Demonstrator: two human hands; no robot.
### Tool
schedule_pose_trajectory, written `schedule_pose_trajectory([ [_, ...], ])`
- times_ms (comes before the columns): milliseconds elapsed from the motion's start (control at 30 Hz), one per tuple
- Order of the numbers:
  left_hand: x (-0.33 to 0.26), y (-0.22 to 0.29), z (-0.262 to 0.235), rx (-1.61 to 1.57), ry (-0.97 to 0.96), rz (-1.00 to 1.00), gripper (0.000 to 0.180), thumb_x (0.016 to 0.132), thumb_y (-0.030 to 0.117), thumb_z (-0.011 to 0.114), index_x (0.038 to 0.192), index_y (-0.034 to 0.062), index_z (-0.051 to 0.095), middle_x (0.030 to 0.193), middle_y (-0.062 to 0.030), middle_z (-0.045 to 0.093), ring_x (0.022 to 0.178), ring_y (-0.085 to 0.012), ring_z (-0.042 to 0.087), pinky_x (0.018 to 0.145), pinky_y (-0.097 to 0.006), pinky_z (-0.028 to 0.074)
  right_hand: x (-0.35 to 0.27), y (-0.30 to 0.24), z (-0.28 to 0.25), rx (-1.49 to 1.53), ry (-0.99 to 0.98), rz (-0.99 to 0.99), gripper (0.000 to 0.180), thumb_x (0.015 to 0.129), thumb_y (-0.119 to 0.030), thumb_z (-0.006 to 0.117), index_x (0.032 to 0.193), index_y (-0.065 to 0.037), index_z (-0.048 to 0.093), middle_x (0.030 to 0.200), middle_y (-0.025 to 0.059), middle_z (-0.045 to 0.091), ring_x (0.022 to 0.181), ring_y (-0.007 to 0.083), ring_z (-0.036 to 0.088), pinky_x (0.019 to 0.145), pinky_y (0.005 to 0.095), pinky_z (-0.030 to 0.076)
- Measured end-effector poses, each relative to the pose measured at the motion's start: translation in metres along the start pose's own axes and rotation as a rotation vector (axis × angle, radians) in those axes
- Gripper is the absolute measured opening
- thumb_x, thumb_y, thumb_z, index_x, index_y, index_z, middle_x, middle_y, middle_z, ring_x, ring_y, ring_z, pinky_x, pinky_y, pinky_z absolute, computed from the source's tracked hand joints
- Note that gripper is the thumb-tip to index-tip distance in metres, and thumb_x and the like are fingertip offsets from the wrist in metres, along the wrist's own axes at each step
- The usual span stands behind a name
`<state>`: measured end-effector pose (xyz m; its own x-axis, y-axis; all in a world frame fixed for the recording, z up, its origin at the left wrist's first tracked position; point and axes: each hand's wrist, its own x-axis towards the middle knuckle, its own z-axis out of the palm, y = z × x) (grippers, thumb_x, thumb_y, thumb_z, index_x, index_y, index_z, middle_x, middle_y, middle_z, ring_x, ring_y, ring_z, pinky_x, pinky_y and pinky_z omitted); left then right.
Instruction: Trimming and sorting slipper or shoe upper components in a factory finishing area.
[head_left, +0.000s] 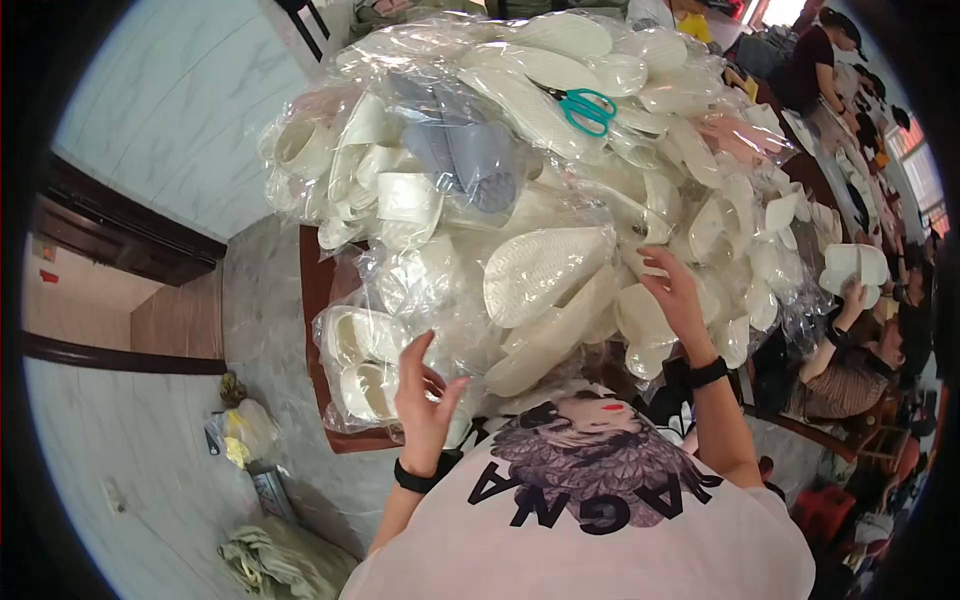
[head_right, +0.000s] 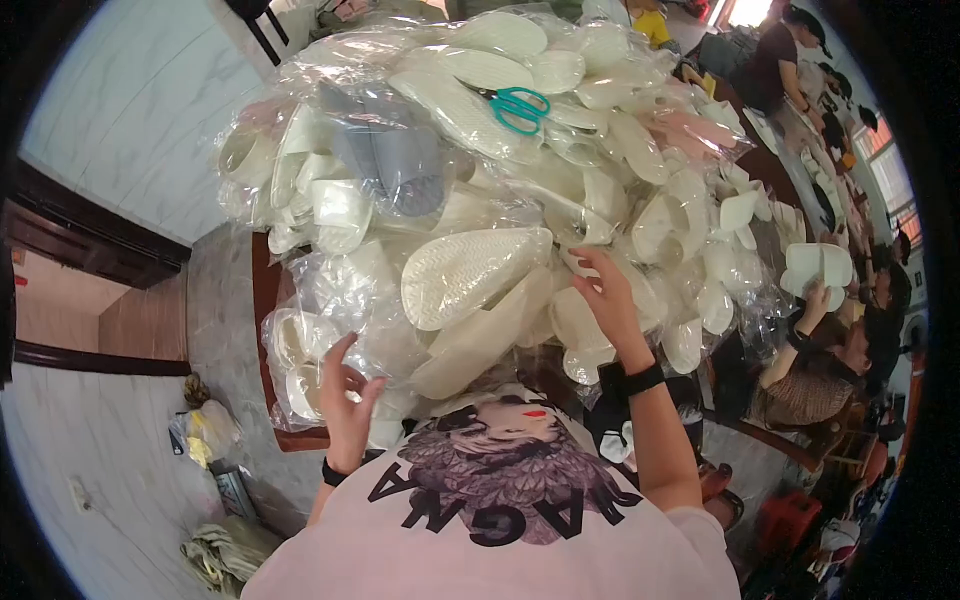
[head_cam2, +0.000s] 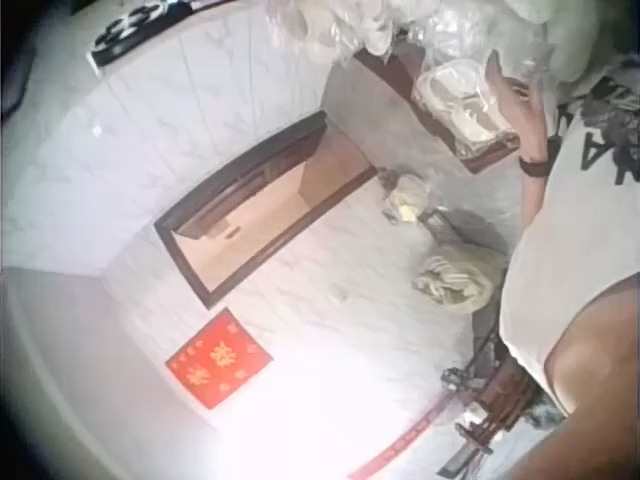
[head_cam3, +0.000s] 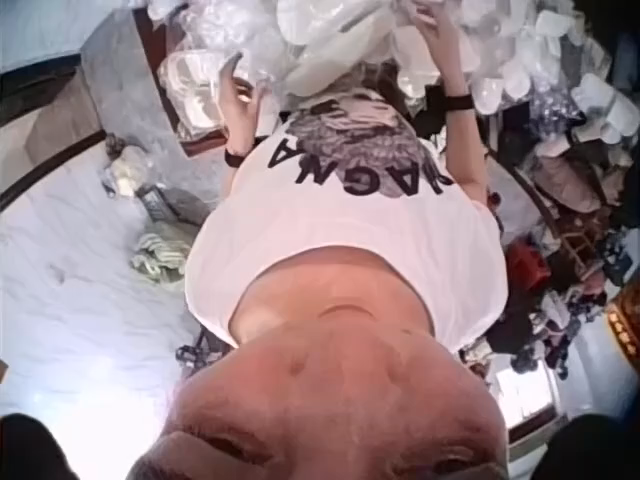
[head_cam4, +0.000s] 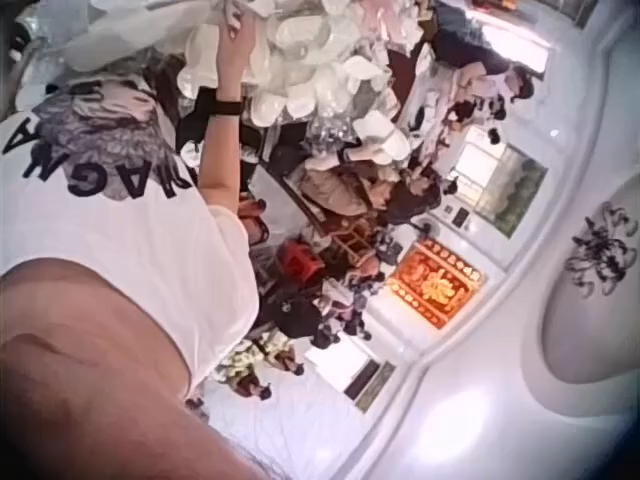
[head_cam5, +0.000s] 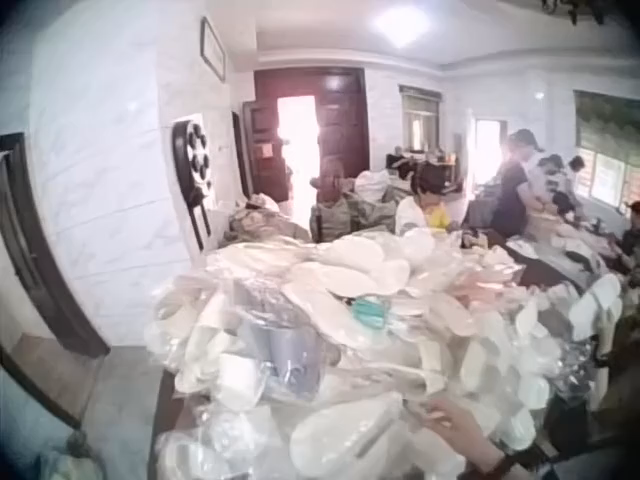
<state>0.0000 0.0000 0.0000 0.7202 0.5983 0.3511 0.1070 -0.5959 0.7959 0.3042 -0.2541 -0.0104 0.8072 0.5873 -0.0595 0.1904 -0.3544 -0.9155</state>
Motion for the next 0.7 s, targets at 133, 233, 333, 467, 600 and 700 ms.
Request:
schedule_pose_trajectory([
  [133,0.024,0.021,0.016,0.130,-0.176,-0.229,0.061,0.082,0.020,0.074,0.135,0.0041,0.048,0.116,-0.0092,0.065,0.051,-0.0102,0.049,0.051,-0.026,0.043,0.028,0.001,0.017,-0.091,0.034,-0.173,0.045,0.087,-0.005,0.059,0.131,-0.009,0.052,0.136,0.0099,0.052,0.124,0.0282,0.050,0.096,0.0386,0.045],
  [233,0.024,0.036,0.009,0.173,-0.135,-0.223,0.052,0.084,0.018,0.072,0.130,0.0033,0.053,0.101,-0.0106,0.070,0.047,-0.0115,0.046,0.049,-0.027,0.041,0.044,0.015,0.034,-0.046,0.040,-0.220,0.045,0.087,-0.007,0.058,0.132,-0.008,0.051,0.136,0.0126,0.052,0.124,0.0303,0.049,0.100,0.0377,0.042],
  [333,0.023,0.039,0.007,0.178,-0.102,-0.204,0.035,0.088,0.017,0.068,0.119,0.0039,0.059,0.091,-0.0115,0.070,0.045,-0.0159,0.047,0.048,-0.031,0.042,0.058,0.019,0.043,-0.101,0.037,-0.268,0.044,0.087,-0.010,0.058,0.130,-0.007,0.052,0.135,0.0146,0.051,0.123,0.0315,0.048,0.103,0.0367,0.039],
  [467,0.026,0.043,-0.004,0.166,-0.210,-0.240,0.015,0.093,0.009,0.060,0.107,0.0037,0.062,0.083,-0.0096,0.070,0.045,-0.0127,0.051,0.047,-0.029,0.042,0.066,0.015,0.038,-0.558,-0.016,-0.231,0.041,0.085,-0.011,0.062,0.124,-0.003,0.055,0.125,0.0138,0.056,0.116,0.0286,0.052,0.098,0.0349,0.041],
  [600,0.030,0.051,-0.022,-0.272,-0.275,-0.545,0.011,0.095,0.008,0.056,0.102,0.0026,0.063,0.086,-0.0068,0.069,0.047,-0.0106,0.055,0.046,-0.025,0.042,0.050,-0.010,0.007,-0.149,-0.198,-0.270,0.039,0.083,-0.013,0.066,0.119,-0.001,0.056,0.114,0.0090,0.059,0.108,0.0211,0.056,0.092,0.0320,0.045],
  [700,0.039,0.066,-0.035,-0.487,-0.291,-0.484,0.013,0.097,0.008,0.052,0.101,0.0013,0.062,0.090,-0.0051,0.066,0.049,-0.0107,0.056,0.048,-0.022,0.043,0.033,-0.038,-0.020,0.088,-0.299,-0.105,0.039,0.083,-0.013,0.070,0.117,0.000,0.057,0.107,0.0046,0.060,0.103,0.0136,0.056,0.088,0.0283,0.046],
])
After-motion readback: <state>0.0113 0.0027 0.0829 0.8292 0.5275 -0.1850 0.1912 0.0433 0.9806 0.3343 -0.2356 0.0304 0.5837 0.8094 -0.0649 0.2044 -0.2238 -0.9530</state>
